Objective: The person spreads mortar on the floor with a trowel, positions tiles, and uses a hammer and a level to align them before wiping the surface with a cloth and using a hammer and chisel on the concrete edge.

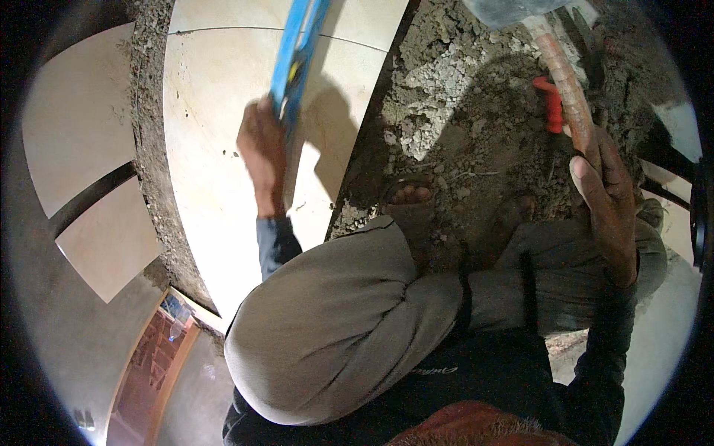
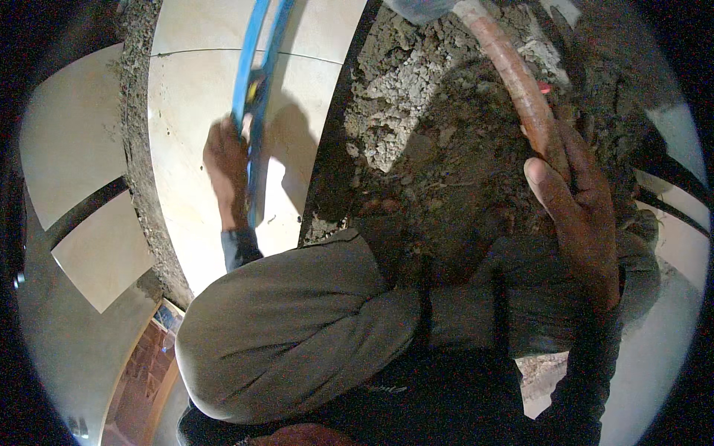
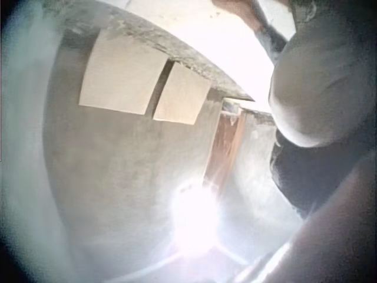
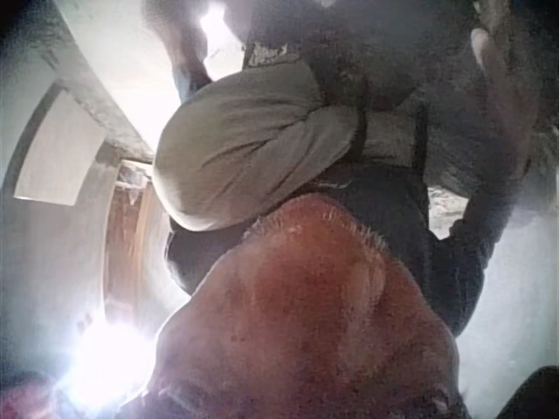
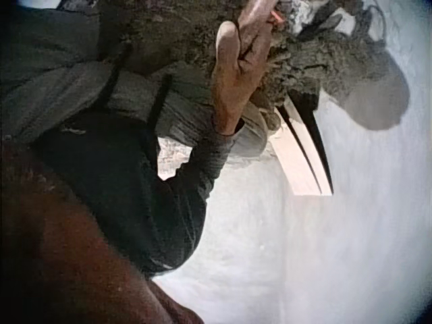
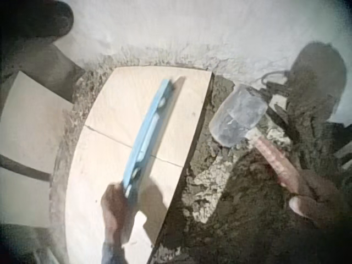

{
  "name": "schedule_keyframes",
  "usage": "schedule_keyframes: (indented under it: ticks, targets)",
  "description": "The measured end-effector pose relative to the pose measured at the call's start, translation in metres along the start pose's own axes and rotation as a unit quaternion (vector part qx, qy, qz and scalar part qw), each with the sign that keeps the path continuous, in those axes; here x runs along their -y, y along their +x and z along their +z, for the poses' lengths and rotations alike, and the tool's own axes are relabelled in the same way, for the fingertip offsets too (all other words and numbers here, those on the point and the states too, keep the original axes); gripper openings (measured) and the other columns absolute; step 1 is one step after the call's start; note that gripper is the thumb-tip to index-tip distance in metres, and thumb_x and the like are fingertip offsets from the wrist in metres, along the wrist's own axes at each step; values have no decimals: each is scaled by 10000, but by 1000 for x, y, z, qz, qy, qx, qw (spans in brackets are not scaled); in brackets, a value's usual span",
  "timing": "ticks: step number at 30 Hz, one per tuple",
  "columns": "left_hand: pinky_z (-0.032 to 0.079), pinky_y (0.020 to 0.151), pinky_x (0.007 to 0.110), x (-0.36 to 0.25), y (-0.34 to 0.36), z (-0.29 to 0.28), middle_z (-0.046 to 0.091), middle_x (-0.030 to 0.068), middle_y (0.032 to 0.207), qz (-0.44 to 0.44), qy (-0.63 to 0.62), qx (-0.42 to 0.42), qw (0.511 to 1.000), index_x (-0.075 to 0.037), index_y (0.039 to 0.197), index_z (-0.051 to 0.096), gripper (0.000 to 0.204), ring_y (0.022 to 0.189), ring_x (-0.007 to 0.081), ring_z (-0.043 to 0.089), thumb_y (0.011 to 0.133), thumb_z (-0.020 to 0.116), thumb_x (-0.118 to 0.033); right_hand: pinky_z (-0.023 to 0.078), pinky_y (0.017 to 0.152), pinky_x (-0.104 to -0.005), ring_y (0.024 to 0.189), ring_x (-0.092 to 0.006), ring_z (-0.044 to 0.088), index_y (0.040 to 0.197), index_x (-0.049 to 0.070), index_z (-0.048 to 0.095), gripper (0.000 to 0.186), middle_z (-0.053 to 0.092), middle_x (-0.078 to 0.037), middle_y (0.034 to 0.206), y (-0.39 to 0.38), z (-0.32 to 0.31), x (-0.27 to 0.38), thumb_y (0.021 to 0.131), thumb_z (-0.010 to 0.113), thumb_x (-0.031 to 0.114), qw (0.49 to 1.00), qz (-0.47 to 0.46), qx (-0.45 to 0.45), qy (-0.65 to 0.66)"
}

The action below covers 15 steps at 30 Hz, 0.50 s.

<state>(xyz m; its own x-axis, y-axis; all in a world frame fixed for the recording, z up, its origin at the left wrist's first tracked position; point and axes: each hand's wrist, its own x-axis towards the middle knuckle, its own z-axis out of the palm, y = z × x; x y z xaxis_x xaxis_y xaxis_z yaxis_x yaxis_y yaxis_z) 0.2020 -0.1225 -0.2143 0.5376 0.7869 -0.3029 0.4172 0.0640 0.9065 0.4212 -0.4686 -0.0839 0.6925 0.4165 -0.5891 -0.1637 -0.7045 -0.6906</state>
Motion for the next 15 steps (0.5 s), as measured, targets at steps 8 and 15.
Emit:
schedule_keyframes:
  ticks: [8,15]
  targets:
    - [313,583,273,129,-158,-176,384,-19,683,-100,187,-310,927,-70,760,468,401,646,99,328,1044,420,-349,324,524,-215,586,-31,379,1351,42,499,447,455,26,746,-6,2,-4,998,529,313,998,-18,33,46]
    - [415,798,325,178,-228,-221,468,70,945,0,341,-440,831,-39,1083,497,339,871,157,453,1038,426,-367,402,663,-274,707,-118,465,1300,50,502,460,485,-9,787,2,16,-49,980,526,380,995,81,59,25]
